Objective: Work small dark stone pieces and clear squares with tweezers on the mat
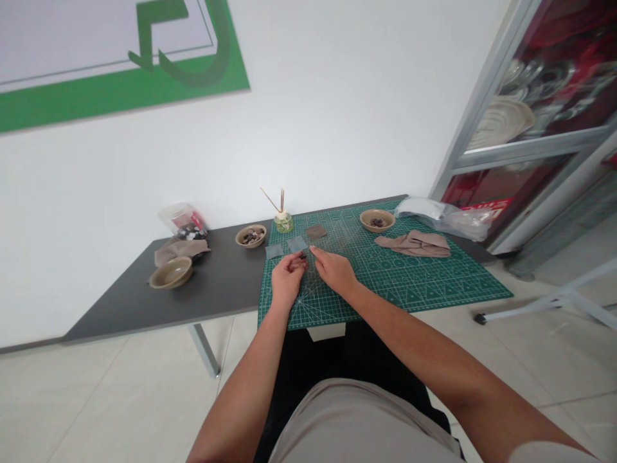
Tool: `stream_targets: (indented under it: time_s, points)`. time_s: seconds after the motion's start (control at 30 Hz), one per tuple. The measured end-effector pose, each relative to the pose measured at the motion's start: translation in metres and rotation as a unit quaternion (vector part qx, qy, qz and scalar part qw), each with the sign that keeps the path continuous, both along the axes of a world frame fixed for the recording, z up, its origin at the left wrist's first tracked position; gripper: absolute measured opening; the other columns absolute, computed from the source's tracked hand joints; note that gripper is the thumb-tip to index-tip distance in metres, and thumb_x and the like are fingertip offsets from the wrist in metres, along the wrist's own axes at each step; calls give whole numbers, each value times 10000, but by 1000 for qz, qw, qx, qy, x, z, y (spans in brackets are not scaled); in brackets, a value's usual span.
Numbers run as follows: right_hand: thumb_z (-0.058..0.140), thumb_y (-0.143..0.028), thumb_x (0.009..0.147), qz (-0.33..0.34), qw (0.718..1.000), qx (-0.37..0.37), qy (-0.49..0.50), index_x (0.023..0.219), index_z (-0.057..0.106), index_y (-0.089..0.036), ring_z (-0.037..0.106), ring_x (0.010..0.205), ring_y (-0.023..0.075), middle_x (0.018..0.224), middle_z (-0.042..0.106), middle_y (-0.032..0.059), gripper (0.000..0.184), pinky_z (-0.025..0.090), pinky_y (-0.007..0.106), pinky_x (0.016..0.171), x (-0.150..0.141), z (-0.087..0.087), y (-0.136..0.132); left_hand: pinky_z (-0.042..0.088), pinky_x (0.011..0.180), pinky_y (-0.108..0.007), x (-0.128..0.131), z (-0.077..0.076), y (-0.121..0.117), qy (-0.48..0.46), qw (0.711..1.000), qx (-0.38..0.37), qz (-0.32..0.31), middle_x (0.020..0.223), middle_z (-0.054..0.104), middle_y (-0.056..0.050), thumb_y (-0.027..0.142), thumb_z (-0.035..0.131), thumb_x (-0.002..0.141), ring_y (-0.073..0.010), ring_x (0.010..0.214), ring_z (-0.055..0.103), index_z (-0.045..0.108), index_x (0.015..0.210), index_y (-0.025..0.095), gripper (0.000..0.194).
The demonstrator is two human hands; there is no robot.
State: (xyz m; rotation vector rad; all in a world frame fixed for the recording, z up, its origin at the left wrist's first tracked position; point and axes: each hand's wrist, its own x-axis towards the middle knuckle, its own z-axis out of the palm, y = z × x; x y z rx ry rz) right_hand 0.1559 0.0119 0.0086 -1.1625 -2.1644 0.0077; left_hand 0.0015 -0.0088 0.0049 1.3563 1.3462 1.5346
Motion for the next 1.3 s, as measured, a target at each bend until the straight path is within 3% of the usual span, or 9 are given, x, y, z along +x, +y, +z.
stream_targets:
  time_s: [0.17,0.27,0.37,0.57,0.8,1.0,1.3]
  points:
    - [460,-102,908,48,998,24,-21,1350,558,-169,642,1153,207,1330,618,102,457,538,355,957,0,0,-2,553,636,-291,4,4,-2,4,1000,-9,8,689,665,5,332,677,752,-140,606,626,702,934,176,241]
    - [452,-109,924,81,995,56,-32,1327,580,-166,600,1217,200,1342,607,95,426,522,357,985,-1,-1,-2,504,606,-252,5,8,-4,68,997,-10,24,643,635,20,306,660,755,-122,585,585,681,788,179,133]
    - [463,-123,935,105,991,77,-40,1296,608,-169,562,1264,197,1339,610,83,392,508,364,1004,-2,-4,-2,460,618,-238,4,10,-7,131,990,-9,54,616,638,16,288,637,769,-118,590,567,646,663,178,152]
    - [452,-108,936,88,993,71,-27,1301,604,-159,591,1230,191,1331,612,102,399,518,360,990,-1,-3,-2,480,663,-258,5,13,-12,96,994,-19,44,672,703,-11,361,665,776,-145,630,631,699,788,174,191]
    - [467,-105,930,90,992,81,-41,1299,605,-158,597,1222,191,1342,602,101,398,524,346,975,-1,-2,-3,487,664,-257,4,8,-10,96,994,-13,46,705,722,-21,379,675,775,-143,626,636,706,779,169,212]
    - [461,-99,927,88,990,107,-36,1288,610,-145,604,1212,193,1326,615,104,393,527,347,968,-1,-5,-2,497,643,-253,5,14,-12,95,995,-22,38,674,717,-17,353,672,773,-149,626,657,703,783,164,192]
    - [473,-112,930,82,990,105,-38,1303,598,-159,625,1182,191,1334,609,103,396,537,336,961,0,-4,-3,520,657,-265,5,9,-10,38,999,-18,28,700,725,-20,358,714,744,-154,640,675,694,800,163,204]
